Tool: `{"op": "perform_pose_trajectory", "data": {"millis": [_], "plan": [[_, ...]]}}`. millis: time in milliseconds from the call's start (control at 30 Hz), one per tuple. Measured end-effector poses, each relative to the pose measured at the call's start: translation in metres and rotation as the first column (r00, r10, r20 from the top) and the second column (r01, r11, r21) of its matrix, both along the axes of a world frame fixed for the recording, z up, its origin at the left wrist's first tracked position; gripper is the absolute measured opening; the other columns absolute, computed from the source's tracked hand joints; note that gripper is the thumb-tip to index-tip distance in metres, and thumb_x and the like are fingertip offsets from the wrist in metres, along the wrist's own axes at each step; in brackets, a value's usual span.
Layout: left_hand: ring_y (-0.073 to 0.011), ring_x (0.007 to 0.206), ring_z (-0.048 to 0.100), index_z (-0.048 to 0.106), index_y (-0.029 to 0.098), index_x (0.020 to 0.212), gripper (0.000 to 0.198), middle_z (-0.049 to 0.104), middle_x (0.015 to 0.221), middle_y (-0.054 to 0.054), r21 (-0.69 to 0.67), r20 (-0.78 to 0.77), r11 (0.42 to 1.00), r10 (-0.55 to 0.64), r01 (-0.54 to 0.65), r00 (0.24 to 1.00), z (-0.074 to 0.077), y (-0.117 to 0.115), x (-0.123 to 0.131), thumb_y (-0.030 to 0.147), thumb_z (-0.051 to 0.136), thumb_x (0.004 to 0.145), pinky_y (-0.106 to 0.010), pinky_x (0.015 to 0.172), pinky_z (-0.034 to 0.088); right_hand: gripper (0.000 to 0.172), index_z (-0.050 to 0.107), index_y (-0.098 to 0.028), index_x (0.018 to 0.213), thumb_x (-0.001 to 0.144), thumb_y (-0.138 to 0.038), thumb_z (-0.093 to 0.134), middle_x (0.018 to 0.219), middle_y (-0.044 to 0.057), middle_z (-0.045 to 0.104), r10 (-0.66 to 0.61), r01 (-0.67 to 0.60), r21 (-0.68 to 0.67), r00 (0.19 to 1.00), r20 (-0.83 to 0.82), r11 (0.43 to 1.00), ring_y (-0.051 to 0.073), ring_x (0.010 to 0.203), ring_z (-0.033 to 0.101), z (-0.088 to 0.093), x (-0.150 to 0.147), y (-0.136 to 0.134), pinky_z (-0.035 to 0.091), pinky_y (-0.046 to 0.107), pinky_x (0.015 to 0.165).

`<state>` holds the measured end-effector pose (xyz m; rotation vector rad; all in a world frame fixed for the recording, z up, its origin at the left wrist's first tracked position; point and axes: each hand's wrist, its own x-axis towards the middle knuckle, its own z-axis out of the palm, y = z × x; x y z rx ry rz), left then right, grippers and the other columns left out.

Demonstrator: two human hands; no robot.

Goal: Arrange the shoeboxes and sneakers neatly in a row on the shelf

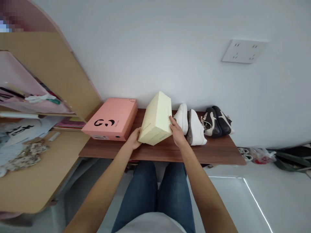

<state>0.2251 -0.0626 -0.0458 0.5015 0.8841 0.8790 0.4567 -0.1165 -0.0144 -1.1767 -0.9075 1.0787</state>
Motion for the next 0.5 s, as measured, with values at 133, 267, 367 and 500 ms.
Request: {"op": "perform_pose_trajectory", "data": {"millis": [133, 267, 367, 500], "plan": [[-0.0184, 0.065, 0.065, 0.064, 0.016, 0.103, 0.027, 0.070, 0.078, -0.005, -0.028, 0.016, 0.998, 0.051, -0.051, 0.999, 0.004, -0.004, 0.001, 0.037, 0.059, 0.086, -0.026, 0.055, 0.050, 0.054, 0.058, -0.030, 0.133, 0.079, -0.033, 0.057, 0.147, -0.006, 0.048, -0.030, 0.030, 0.000, 0.997, 0.071, 1.000, 0.019, 0.141, 0.037, 0.000, 0.000, 0.001, 0.021, 0.040, 0.121], [-0.0212, 0.079, 0.068, 0.062, 0.018, 0.116, 0.035, 0.072, 0.092, -0.008, 0.045, -0.028, 0.994, 0.098, -0.097, 0.995, 0.017, -0.007, 0.000, 0.035, 0.062, 0.085, -0.026, 0.056, 0.051, 0.053, 0.058, -0.031, 0.132, 0.081, -0.043, 0.060, 0.146, -0.005, 0.049, -0.057, 0.060, -0.029, 0.993, 0.099, 0.998, 0.022, 0.141, 0.037, 0.002, 0.002, 0.004, 0.022, 0.043, 0.121], [-0.0214, 0.088, 0.068, 0.061, 0.021, 0.122, 0.039, 0.073, 0.101, -0.009, 0.140, -0.074, 0.984, 0.125, -0.114, 0.989, 0.029, -0.008, -0.001, 0.032, 0.064, 0.085, -0.026, 0.061, 0.052, 0.058, 0.059, -0.029, 0.131, 0.081, -0.058, 0.062, 0.144, -0.002, 0.051, -0.030, 0.037, -0.054, 0.993, 0.115, 0.998, 0.025, 0.142, 0.037, 0.004, 0.004, 0.007, 0.021, 0.044, 0.122], [-0.0216, 0.095, 0.068, 0.060, 0.023, 0.129, 0.049, 0.072, 0.108, -0.008, 0.261, -0.176, 0.956, 0.183, -0.133, 0.967, 0.043, -0.008, -0.003, 0.029, 0.068, 0.082, -0.029, 0.076, 0.055, 0.060, 0.065, -0.027, 0.124, 0.079, -0.067, 0.061, 0.134, 0.001, 0.061, 0.050, -0.044, -0.065, 0.995, 0.092, 0.997, 0.028, 0.141, 0.037, 0.007, 0.000, 0.007, 0.024, 0.044, 0.121]]}}
